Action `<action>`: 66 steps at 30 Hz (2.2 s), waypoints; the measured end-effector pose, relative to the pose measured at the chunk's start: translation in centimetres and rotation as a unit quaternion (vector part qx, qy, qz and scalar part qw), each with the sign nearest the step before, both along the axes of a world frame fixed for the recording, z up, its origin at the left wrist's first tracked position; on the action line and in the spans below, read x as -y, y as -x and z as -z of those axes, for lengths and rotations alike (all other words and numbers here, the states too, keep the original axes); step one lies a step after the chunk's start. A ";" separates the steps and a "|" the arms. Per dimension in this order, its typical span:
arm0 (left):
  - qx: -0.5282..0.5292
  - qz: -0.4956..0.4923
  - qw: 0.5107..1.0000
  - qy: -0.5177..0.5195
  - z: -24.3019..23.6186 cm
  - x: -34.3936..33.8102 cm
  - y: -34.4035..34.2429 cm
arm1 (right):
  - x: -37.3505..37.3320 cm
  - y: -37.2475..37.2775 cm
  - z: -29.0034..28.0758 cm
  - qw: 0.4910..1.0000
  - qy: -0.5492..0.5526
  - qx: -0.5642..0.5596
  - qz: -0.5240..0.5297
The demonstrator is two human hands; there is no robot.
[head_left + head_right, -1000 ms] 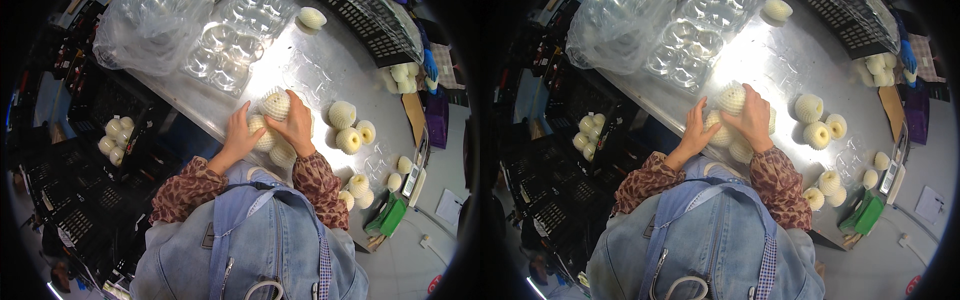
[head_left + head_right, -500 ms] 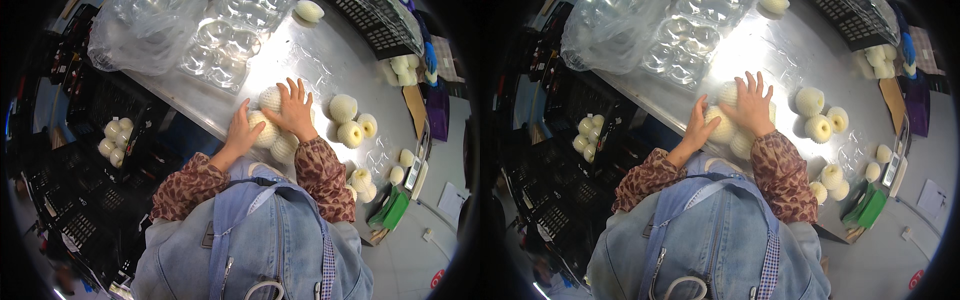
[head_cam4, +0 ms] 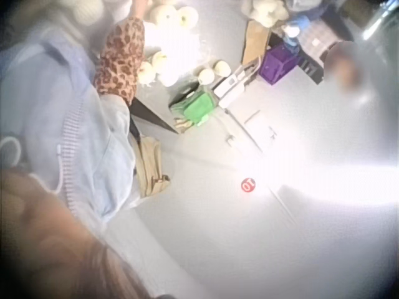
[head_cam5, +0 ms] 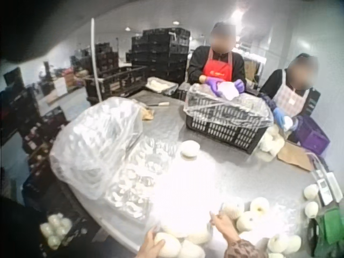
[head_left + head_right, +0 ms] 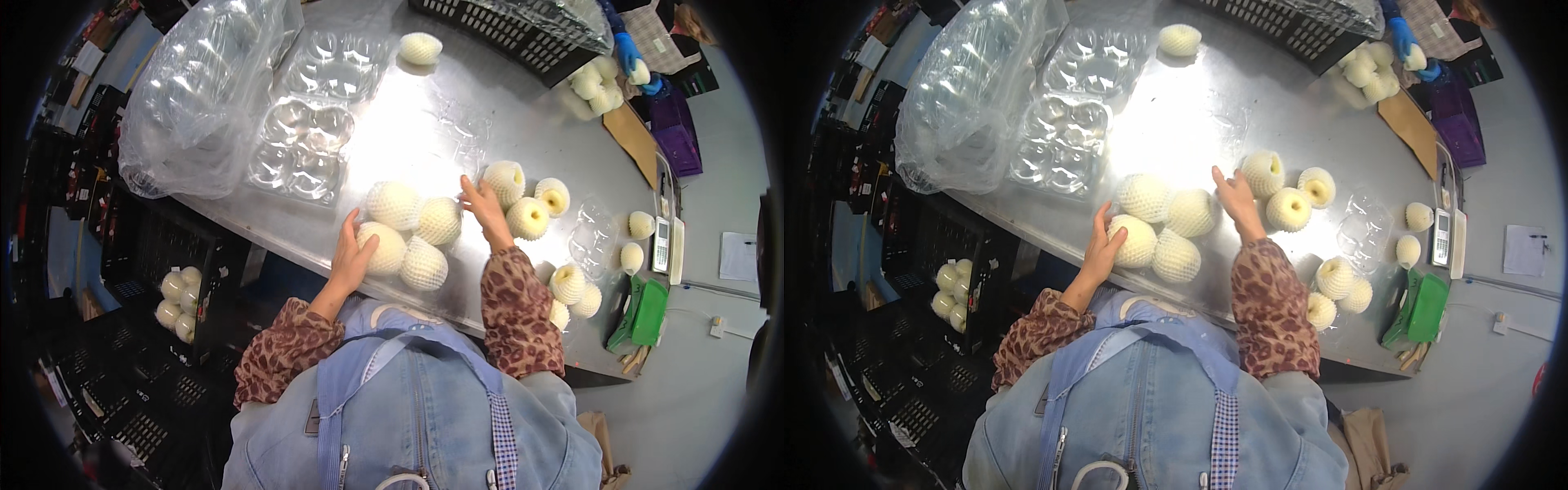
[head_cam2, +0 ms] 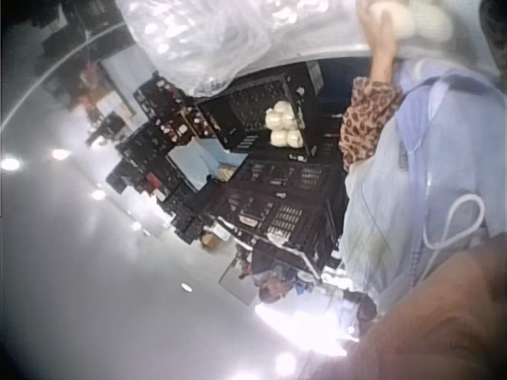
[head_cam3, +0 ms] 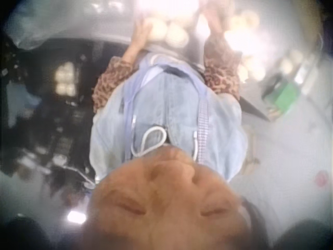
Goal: The person places white foam nets over round fruits on a stainless steel table, then arranges them into clear plastic trays and transfers the trays into black crates. The process is repeated with multiple fruits and trays.
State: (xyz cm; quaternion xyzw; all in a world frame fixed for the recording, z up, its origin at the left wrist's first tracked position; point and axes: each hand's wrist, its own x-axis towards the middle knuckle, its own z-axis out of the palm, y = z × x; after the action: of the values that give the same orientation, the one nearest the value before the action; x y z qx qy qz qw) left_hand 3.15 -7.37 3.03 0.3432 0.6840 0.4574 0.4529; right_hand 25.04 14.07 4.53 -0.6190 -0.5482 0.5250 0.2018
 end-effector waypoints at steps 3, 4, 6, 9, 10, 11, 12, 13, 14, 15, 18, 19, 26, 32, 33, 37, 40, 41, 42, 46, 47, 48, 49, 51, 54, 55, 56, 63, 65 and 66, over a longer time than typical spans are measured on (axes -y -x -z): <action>-0.006 0.005 1.000 0.001 -0.5 0.0 -0.4 | -1.7 2.2 1.1 0.976 0.065 -0.179 0.101; -0.039 0.020 0.999 0.011 -0.7 0.0 -0.5 | -2.1 2.6 1.2 0.980 0.042 -0.161 0.111; 0.070 -0.022 0.997 0.005 -1.4 0.0 -0.3 | -2.1 2.8 0.9 0.985 -0.019 -0.148 0.081; 0.199 -0.076 0.977 0.008 -2.5 1.2 0.3 | 0.1 1.4 0.0 0.959 -0.159 -0.235 -0.001; 0.236 -0.097 0.967 0.005 -2.9 1.6 0.9 | 1.0 0.6 -0.6 0.974 -0.204 -0.079 -0.060; 0.271 -0.118 0.955 0.005 -3.1 1.9 1.3 | 2.5 0.2 -0.8 0.951 -0.274 -0.083 -0.115; 0.288 -0.118 0.950 -0.017 -3.4 2.5 1.7 | 4.1 -0.7 -1.2 0.937 -0.310 -0.075 -0.142; 0.280 -0.116 0.953 -0.010 -3.5 2.9 1.8 | 5.6 -1.7 -1.7 0.920 -0.347 -0.069 -0.172; 0.270 -0.113 0.956 -0.017 -3.5 3.2 1.8 | 6.6 -2.6 -2.3 0.908 -0.368 -0.020 -0.197; 0.260 -0.107 0.959 -0.028 -3.4 3.5 1.8 | 7.4 -3.5 -2.8 0.893 -0.388 0.027 -0.229; 0.241 -0.083 0.967 0.011 -2.6 4.2 1.2 | 9.5 -5.3 -3.0 0.898 -0.344 0.032 -0.273; 0.237 -0.067 0.969 0.022 -2.2 4.7 0.9 | 10.4 -6.0 -2.8 0.902 -0.332 0.031 -0.274; 0.249 -0.127 0.957 0.076 0.3 5.8 0.1 | 16.4 -8.0 0.7 0.975 0.097 -0.182 -0.076; 0.250 -0.158 0.949 0.107 0.3 5.2 0.1 | 16.0 -7.1 1.4 0.960 0.167 -0.221 -0.039; 0.249 -0.153 0.952 0.095 0.3 5.1 0.1 | 16.0 -7.0 1.4 0.958 0.190 -0.212 -0.031; 0.240 -0.154 0.954 0.091 0.6 5.1 -0.2 | 16.0 -6.9 1.2 0.944 0.206 -0.258 -0.026; 0.233 -0.172 0.953 0.087 0.8 5.0 -0.6 | 16.1 -6.9 1.2 0.946 0.198 -0.254 -0.019; 0.230 -0.180 0.952 0.090 0.8 4.9 -0.7 | 16.1 -6.9 1.2 0.948 0.197 -0.251 -0.018; 0.228 -0.189 0.950 0.100 0.8 4.8 -0.8 | 16.1 -6.9 1.3 0.948 0.195 -0.250 -0.013; 0.199 -0.204 0.953 0.101 0.9 4.5 -1.1 | 16.4 -6.5 2.0 0.964 0.147 -0.217 -0.034; 0.197 -0.202 0.954 0.100 1.0 4.5 -1.2 | 16.4 -6.4 2.3 0.963 0.143 -0.225 -0.027; 0.193 -0.207 0.954 0.099 1.0 4.6 -1.2 | 16.6 -6.2 2.6 0.964 0.147 -0.220 -0.013; 0.192 -0.195 0.956 0.102 1.0 4.8 -1.1 | 16.5 -6.1 2.8 0.966 0.141 -0.217 -0.012; 0.196 -0.175 0.960 0.095 0.9 4.9 -1.0 | 16.4 -6.2 3.0 0.959 0.146 -0.242 -0.013; 0.212 -0.092 0.965 0.123 -0.1 5.3 0.6 | 15.3 -7.1 2.4 0.957 0.192 -0.203 -0.073; 0.206 -0.065 0.965 0.150 -0.5 5.3 1.3 | 14.5 -7.5 2.0 0.954 0.194 -0.213 -0.084; 0.226 -0.090 0.957 0.161 -1.0 5.0 2.1 | 13.6 -8.0 1.4 0.952 0.203 -0.210 -0.092; 0.057 -0.010 0.988 0.143 0.5 -1.6 3.6 | 8.4 -5.8 2.5 0.970 0.135 -0.191 -0.069; 0.003 -0.030 0.990 0.139 1.3 -2.3 3.1 | 7.6 -5.3 3.5 0.975 0.112 -0.163 -0.105; -0.013 -0.038 0.993 0.108 1.5 -2.5 2.8 | 7.4 -5.4 3.8 0.973 0.113 -0.173 -0.097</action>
State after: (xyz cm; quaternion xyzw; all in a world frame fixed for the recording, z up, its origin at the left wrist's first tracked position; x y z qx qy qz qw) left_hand 0.40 -4.89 1.51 0.2717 0.7476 0.3938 0.4606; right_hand 30.48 6.65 0.74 -0.4812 -0.4992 0.7001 0.1705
